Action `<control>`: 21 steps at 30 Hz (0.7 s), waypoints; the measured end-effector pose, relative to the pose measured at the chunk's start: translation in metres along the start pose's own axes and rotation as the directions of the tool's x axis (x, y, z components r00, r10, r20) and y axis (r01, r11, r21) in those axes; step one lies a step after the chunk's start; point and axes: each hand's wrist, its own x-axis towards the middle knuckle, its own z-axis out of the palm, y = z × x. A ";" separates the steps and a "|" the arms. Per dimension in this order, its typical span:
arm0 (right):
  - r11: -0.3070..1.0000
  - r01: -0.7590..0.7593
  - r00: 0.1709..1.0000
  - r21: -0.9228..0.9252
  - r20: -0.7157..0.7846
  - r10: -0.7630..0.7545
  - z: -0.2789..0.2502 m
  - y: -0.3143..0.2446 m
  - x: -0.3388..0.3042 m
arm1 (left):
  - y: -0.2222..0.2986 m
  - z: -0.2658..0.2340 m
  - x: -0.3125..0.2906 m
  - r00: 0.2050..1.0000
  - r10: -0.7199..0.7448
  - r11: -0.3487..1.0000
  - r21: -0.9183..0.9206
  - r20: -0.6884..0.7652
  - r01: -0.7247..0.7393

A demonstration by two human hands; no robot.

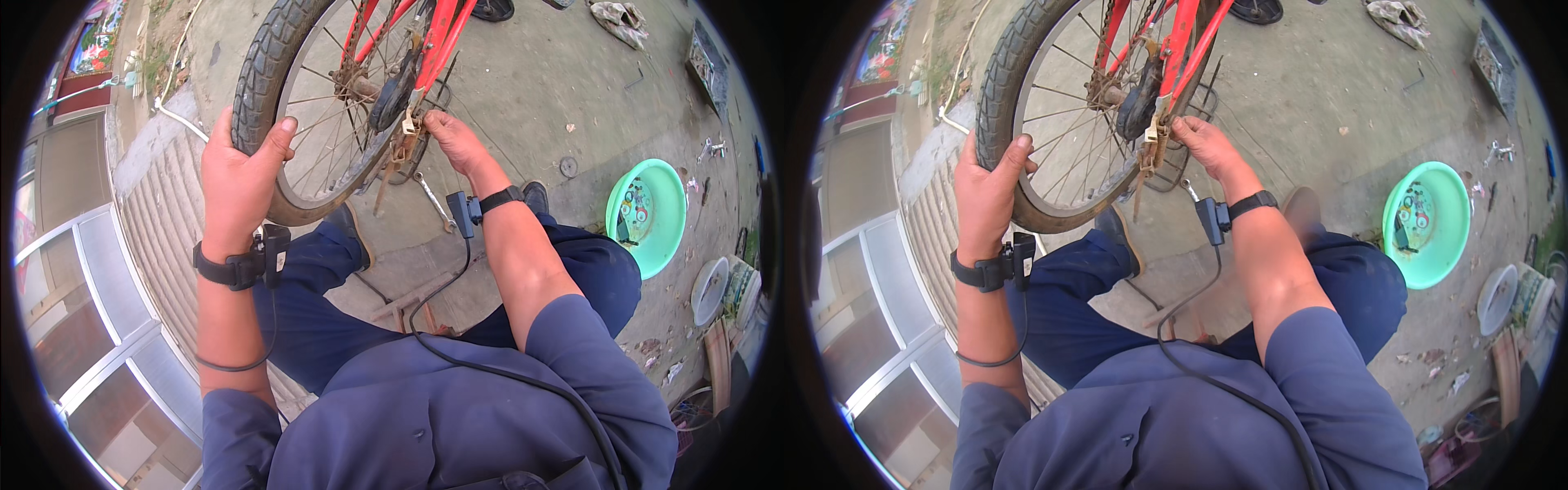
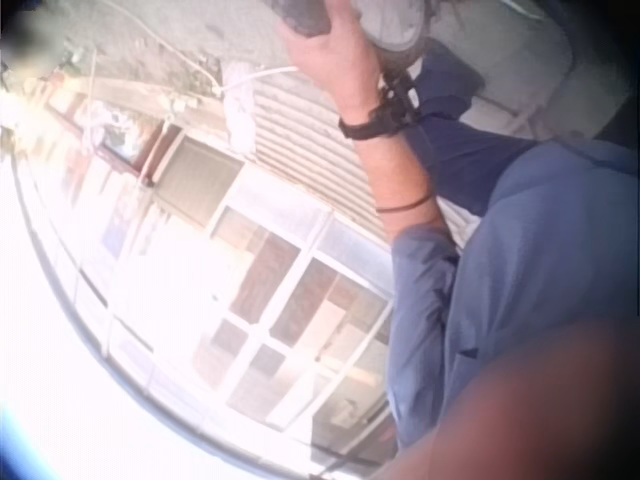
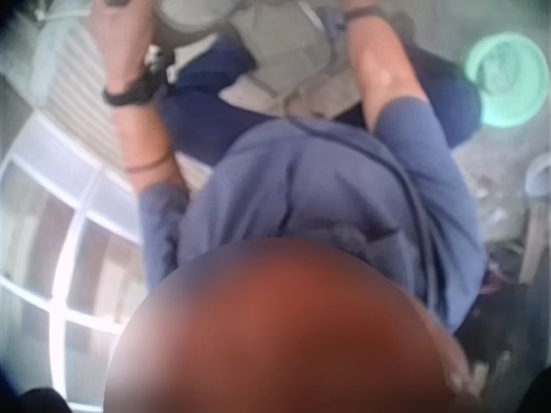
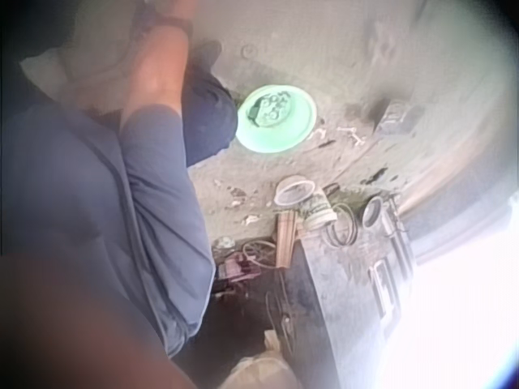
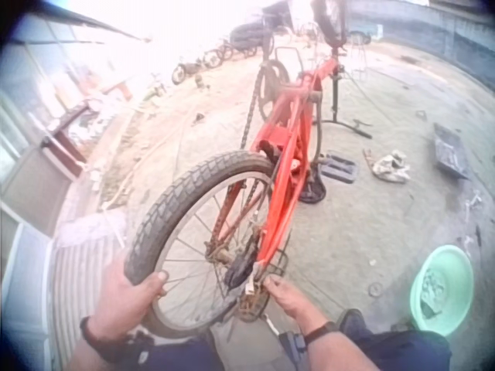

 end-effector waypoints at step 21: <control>0.998 0.062 0.998 0.008 -0.009 -0.062 -0.001 0.016 0.010 | 0.011 0.002 0.007 1.000 -0.010 0.998 0.064 0.019 0.008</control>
